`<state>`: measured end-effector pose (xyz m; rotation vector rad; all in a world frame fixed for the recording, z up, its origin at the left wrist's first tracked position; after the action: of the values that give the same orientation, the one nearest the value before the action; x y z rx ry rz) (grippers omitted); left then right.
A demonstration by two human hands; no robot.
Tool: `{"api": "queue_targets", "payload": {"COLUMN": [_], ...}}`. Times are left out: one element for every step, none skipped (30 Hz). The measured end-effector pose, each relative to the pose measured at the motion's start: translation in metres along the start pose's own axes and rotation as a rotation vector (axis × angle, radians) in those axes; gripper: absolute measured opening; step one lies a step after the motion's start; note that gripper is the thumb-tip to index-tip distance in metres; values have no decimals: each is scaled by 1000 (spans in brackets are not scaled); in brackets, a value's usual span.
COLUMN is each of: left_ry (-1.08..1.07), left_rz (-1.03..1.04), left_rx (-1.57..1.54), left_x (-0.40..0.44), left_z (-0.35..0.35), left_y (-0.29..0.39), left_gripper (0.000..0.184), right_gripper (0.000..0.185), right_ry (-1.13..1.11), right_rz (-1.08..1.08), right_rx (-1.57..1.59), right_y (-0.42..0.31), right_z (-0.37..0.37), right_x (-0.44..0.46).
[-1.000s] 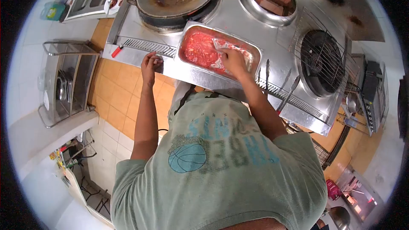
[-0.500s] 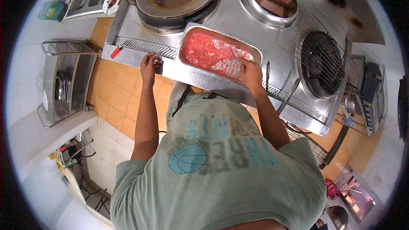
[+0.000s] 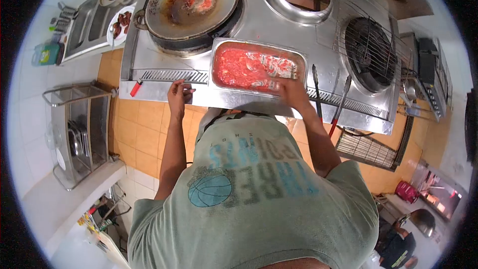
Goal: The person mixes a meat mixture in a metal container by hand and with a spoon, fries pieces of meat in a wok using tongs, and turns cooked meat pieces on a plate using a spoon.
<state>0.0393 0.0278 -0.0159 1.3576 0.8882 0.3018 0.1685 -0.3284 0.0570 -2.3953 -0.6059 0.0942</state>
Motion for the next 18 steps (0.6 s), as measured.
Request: {"api": "queue_targets", "payload": {"left_ry": [-26, -64, -100, -137, -168, -195, -222, -251, -255, -287, -321, -357, -386, -396, -403, -407, -416, -446], "left_rz": [-16, -11, -8, -7, -7, 7, 21, 34, -13, -10, -6, 0, -22, -40, -54, -67, -68, -57], "left_rx": [20, 18, 15, 13, 48, 57, 67, 81, 80, 80, 79, 76, 82, 76, 69, 61, 66, 93], "left_x": [3, 7, 7, 8, 10, 12, 12, 12, 13, 12, 11, 10, 10, 8, 7, 6, 7, 8], "left_z": [-1, -2, -1, -1, -1, 0, 0, 0, -1, -1, 0, 1, 2, 3, 3, 3, 3, 3], "left_y": [-3, -4, -4, -4, -5, -4, -4, -4, -5, -3, -1, 1, 2, 3, 4, 6, 5, 6], "left_gripper": [21, 21, 21, 21, 20, 20, 20, 19, 19, 18, 18, 18, 18, 19, 20, 22, 22, 22], "right_gripper": [27, 29, 29, 30, 33, 34, 34, 35, 36, 34, 32, 32, 33, 34, 33, 31, 31, 31], "right_ry": [6, 11, 92, 171, 197, 198, 199, 198, 142, 200, 179, 27, 74, 121, 195, 270, 347, 317], "right_rz": [74, 146, 152, 160, 168, 175, 184, 197, 213, 152, 62, 115, 97, 78, 46, 10, -31, 26], "right_rx": [-82, -164, -185, -207, -258, -271, -283, -292, -356, -316, -244, -387, -338, -290, -260, -228, -195, -235], "right_y": [10, 17, 8, 0, 8, 7, 1, -4, -6, -21, -36, -42, -60, -74, -75, -74, -74, -68], "right_z": [-6, -8, -16, -23, -13, -3, 9, 23, 44, 56, 69, 87, 82, 75, 70, 64, 57, 51], "right_x": [-4, -7, -6, -7, -11, -12, -13, -15, -18, -19, -23, -26, -27, -30, -34, -38, -39, -38]}}
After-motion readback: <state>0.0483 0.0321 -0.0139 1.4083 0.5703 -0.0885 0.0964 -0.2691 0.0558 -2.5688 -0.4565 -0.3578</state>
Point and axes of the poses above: each hand's wrist, its own x-axis towards the middle knuckle, its own z-axis out of the palm, y = z × x, the point moved 6 cm from there along x, towards the middle knuckle, and after that the axes turned 11 degrees about y, right-handed, at the moved point
